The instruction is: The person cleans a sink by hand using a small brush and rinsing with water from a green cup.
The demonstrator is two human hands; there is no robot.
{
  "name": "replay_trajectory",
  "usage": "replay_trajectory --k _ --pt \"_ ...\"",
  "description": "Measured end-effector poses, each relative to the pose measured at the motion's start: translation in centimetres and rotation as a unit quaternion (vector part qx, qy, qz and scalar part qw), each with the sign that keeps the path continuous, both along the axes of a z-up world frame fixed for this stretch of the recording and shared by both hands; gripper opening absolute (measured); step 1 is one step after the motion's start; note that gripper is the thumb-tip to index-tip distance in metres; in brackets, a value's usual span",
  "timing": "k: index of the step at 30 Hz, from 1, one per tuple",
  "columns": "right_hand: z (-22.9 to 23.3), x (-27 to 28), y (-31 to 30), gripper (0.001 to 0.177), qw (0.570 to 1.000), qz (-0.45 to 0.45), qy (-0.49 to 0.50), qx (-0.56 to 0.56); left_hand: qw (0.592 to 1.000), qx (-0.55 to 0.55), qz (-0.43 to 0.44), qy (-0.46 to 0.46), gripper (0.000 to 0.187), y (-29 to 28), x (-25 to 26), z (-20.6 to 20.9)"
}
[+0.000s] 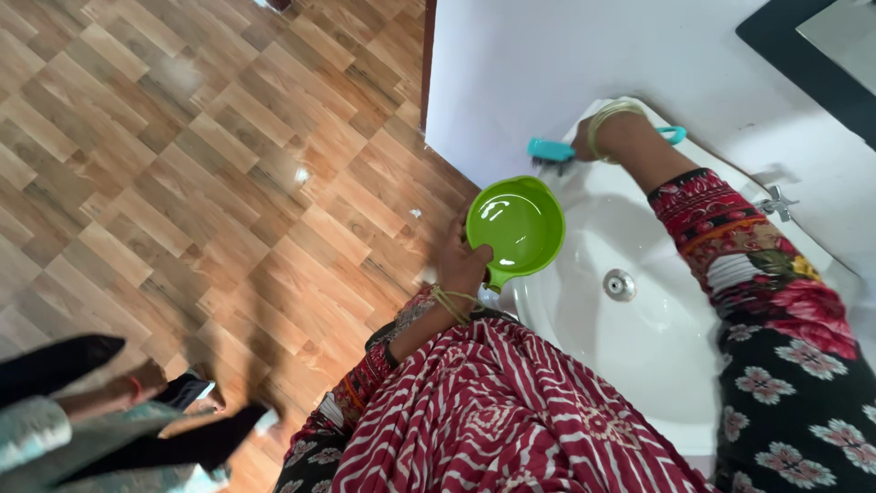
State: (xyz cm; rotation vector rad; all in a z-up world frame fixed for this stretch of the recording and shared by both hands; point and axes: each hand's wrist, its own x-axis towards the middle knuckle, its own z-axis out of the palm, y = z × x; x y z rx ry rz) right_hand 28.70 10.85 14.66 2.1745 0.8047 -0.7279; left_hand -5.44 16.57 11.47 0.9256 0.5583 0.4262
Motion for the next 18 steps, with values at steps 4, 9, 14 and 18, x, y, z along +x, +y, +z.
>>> replay_trajectory --k 4,9,14,18 --pt "0.2 3.6 1.2 0.085 0.995 -0.092 -0.049 0.011 1.000 0.008 0.002 -0.004 0.074 0.3 0.2 -1.3" --pt "-2.1 2.0 0.6 0.047 0.994 -0.064 -0.073 0.047 1.000 0.027 -0.004 0.008 0.068 0.7 0.3 -2.1" --pt "-1.0 0.7 -0.7 0.042 0.999 -0.014 -0.017 0.038 0.999 0.031 -0.028 0.020 0.072 1.5 0.7 -1.2" --pt "0.2 3.6 -2.3 0.037 0.987 -0.109 -0.108 0.047 0.998 -0.011 -0.008 -0.066 0.075 1.2 0.7 -1.3"
